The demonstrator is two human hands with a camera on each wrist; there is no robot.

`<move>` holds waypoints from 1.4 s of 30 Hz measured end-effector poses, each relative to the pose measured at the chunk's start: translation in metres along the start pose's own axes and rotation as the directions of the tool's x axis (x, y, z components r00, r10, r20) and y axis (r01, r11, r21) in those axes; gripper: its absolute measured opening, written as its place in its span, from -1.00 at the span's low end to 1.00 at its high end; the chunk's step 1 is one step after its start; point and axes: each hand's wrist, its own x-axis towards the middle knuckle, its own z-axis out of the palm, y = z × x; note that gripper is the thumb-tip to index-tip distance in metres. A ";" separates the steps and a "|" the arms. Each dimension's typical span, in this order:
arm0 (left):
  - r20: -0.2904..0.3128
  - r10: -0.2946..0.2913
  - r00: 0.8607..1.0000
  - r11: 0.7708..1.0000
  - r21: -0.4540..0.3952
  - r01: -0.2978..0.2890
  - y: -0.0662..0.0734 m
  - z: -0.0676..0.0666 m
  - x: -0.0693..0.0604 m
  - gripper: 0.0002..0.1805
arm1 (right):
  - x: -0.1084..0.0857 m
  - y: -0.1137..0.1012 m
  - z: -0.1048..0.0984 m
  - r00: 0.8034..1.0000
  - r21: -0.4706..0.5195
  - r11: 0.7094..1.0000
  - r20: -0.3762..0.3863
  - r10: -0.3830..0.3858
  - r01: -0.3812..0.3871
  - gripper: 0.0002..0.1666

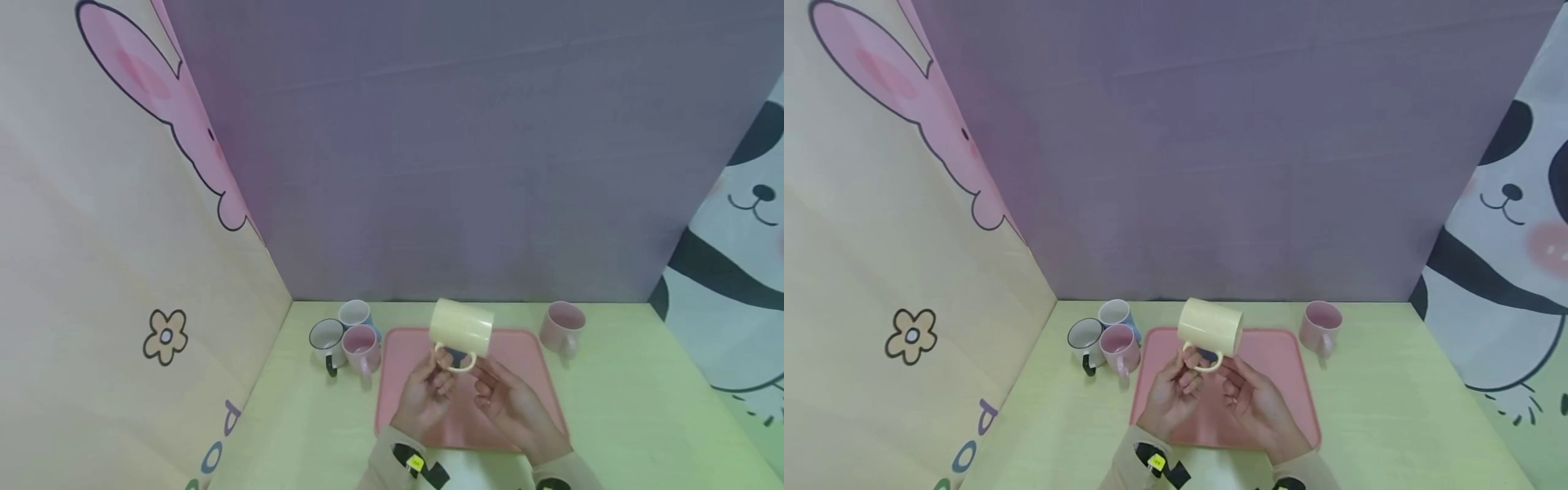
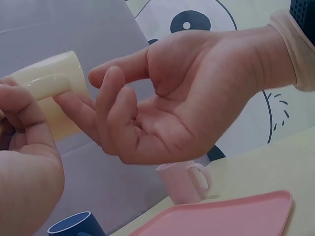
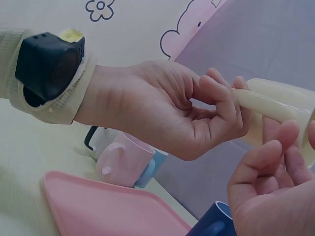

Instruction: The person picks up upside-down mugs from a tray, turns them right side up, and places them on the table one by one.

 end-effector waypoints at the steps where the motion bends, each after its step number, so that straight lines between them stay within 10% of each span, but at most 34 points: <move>1: 0.004 -0.001 1.000 1.000 0.011 0.001 0.000 0.000 0.000 -0.55 | 0.000 0.000 0.000 1.000 0.010 1.000 0.000 0.001 -0.001 -0.47; 17: 0.063 -0.026 0.998 0.987 0.162 0.016 0.000 -0.007 -0.002 -0.44 | 0.002 0.003 0.000 0.999 0.159 0.987 0.044 -0.028 0.021 -0.59; 42: -0.050 -0.064 0.997 0.940 0.333 0.077 -0.018 -0.018 -0.005 -0.62 | -0.001 -0.001 -0.003 0.974 0.169 0.986 0.223 -0.043 0.005 -0.29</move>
